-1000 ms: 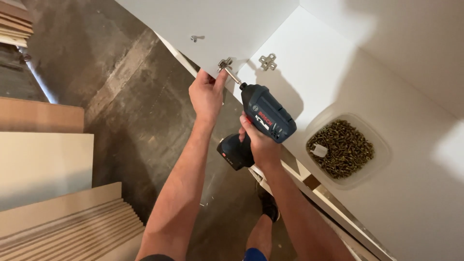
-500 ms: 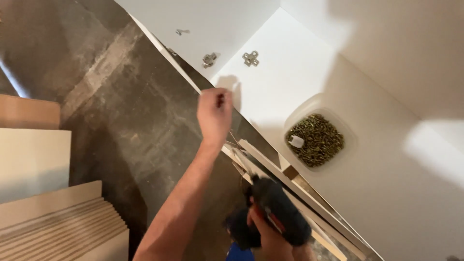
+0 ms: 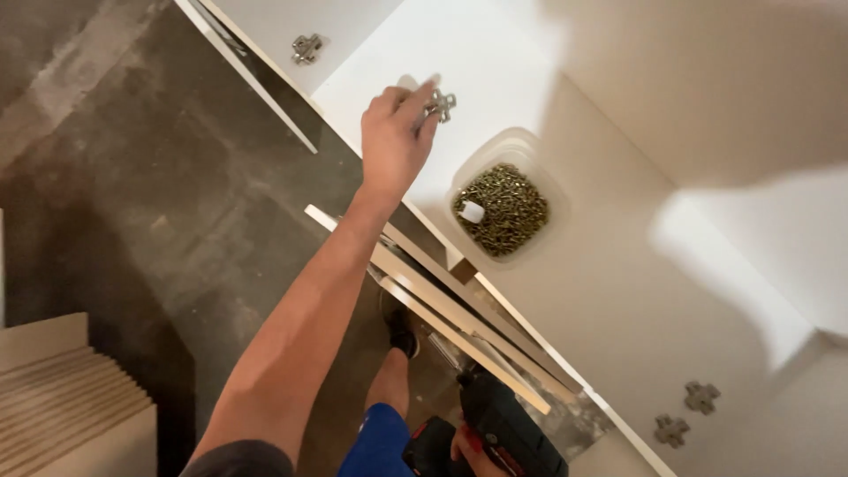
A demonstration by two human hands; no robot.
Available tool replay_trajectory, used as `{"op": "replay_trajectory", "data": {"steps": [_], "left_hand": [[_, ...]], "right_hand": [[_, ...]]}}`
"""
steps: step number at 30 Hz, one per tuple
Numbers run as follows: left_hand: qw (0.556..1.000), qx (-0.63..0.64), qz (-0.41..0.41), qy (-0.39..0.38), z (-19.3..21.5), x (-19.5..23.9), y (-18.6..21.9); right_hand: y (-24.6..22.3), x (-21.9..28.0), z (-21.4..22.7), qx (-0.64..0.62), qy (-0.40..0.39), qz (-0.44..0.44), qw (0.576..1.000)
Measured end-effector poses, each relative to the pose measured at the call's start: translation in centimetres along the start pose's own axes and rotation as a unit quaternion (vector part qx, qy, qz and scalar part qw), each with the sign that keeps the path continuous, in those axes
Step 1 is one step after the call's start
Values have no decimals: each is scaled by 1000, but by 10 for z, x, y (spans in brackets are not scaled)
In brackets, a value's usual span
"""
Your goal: Attaching metal hinges to white cabinet doors using a power drill and screws in a workshop environment.
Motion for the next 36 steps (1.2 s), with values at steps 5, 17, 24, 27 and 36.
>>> {"op": "replay_trajectory", "data": {"steps": [5, 17, 24, 27, 36], "left_hand": [[969, 213, 5, -127, 28, 8, 82], [964, -93, -159, -193, -19, 34, 126], [926, -129, -101, -339, -28, 35, 126], [940, -160, -139, -267, -39, 33, 125], [883, 300, 285, -222, 33, 17, 103]], "right_hand": [[71, -32, 13, -97, 12, 67, 993], [-62, 93, 113, -352, -77, 307, 881], [-152, 144, 150, -485, -21, 457, 746], [-155, 133, 155, -504, -35, 414, 757], [-194, 148, 176, -353, 77, 339, 869]]}}
Point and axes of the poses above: each hand's wrist, its own x-axis away from the middle knuckle, its own z-axis out of the back of the hand, y = z × x, the point moved 7 cm from there along -x, towards the middle knuckle
